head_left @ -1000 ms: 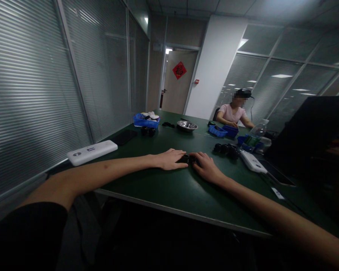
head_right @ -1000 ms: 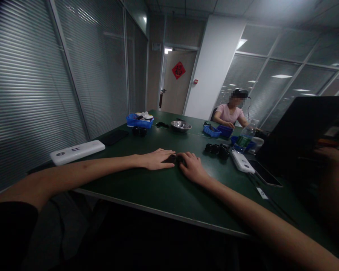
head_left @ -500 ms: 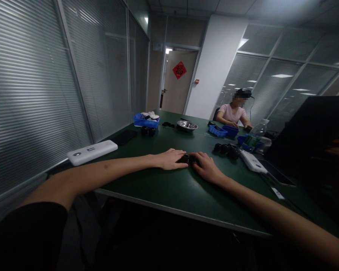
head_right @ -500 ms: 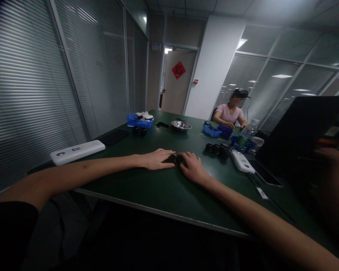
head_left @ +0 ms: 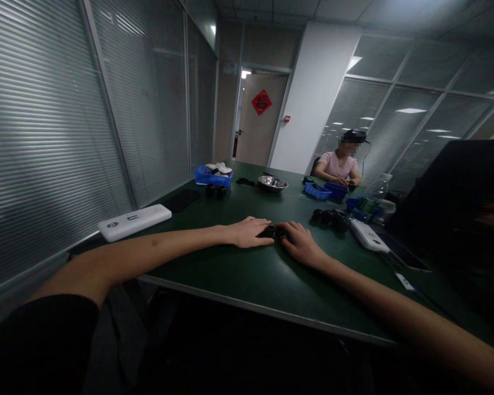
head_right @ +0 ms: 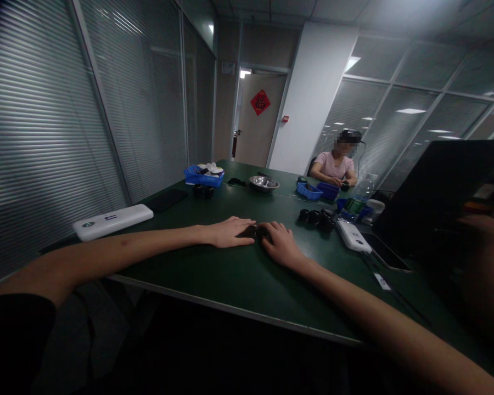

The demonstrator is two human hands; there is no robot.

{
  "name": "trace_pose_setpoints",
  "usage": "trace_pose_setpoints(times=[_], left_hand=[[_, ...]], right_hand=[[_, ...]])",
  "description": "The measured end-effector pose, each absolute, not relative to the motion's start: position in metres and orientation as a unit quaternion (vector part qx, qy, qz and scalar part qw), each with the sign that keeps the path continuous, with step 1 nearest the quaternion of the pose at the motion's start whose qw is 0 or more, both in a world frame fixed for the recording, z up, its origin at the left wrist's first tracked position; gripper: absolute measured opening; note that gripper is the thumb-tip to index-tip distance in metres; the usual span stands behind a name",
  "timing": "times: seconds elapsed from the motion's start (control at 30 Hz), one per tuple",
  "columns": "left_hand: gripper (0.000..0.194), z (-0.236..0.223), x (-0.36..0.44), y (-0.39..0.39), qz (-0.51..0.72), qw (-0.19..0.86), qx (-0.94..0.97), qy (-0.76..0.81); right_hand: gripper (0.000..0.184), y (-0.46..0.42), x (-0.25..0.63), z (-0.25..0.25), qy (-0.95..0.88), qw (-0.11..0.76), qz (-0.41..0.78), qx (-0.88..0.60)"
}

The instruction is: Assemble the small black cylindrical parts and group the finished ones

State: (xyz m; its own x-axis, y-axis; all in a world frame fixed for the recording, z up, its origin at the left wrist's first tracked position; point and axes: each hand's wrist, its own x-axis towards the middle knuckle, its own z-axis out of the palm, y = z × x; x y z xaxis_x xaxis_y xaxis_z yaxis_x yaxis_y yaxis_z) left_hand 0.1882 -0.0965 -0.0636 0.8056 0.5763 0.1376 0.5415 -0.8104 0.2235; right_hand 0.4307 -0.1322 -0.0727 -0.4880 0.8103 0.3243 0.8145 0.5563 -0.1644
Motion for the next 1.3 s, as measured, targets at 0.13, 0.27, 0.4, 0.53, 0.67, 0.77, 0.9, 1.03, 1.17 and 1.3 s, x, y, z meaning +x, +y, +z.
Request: trace_pose_setpoints(times=[0.13, 0.27, 0.4, 0.53, 0.67, 0.77, 0.9, 1.03, 1.17, 1.3], left_hand=[[0.076, -0.063, 0.189, -0.097, 0.098, 0.088, 0.946, 0.295], [0.076, -0.060, 0.189, -0.099, 0.095, 0.088, 0.947, 0.294], [0.076, -0.058, 0.189, -0.101, 0.096, 0.091, 0.945, 0.299], [0.077, -0.060, 0.189, -0.100, 0.098, 0.092, 0.945, 0.300], [0.077, -0.064, 0.189, -0.096, 0.107, 0.092, 0.946, 0.293], [0.076, -0.065, 0.189, -0.094, 0.108, 0.091, 0.947, 0.290], [0.074, -0.066, 0.189, -0.094, 0.107, 0.089, 0.949, 0.284], [0.075, -0.069, 0.189, -0.091, 0.113, 0.085, 0.948, 0.286], [0.073, -0.071, 0.188, -0.089, 0.121, 0.088, 0.951, 0.269], [0.067, -0.069, 0.188, -0.090, 0.123, 0.087, 0.952, 0.266]], right_hand=[[0.040, -0.132, 0.431, -0.072, -0.863, 0.183, -0.004, -0.471], [0.040, -0.132, 0.431, -0.072, -0.862, 0.181, -0.001, -0.473], [0.040, -0.133, 0.431, -0.072, -0.863, 0.185, -0.006, -0.470], [0.039, -0.132, 0.432, -0.073, -0.864, 0.186, -0.009, -0.469], [0.038, -0.130, 0.432, -0.074, -0.862, 0.191, -0.006, -0.469], [0.037, -0.132, 0.431, -0.072, -0.860, 0.223, 0.010, -0.458], [0.041, -0.138, 0.428, -0.067, -0.858, 0.290, 0.046, -0.422], [0.041, -0.142, 0.426, -0.063, -0.849, 0.338, 0.068, -0.402], [0.037, -0.146, 0.425, -0.061, -0.848, 0.342, 0.074, -0.398], [0.037, -0.148, 0.423, -0.058, -0.870, 0.311, 0.072, -0.376]])
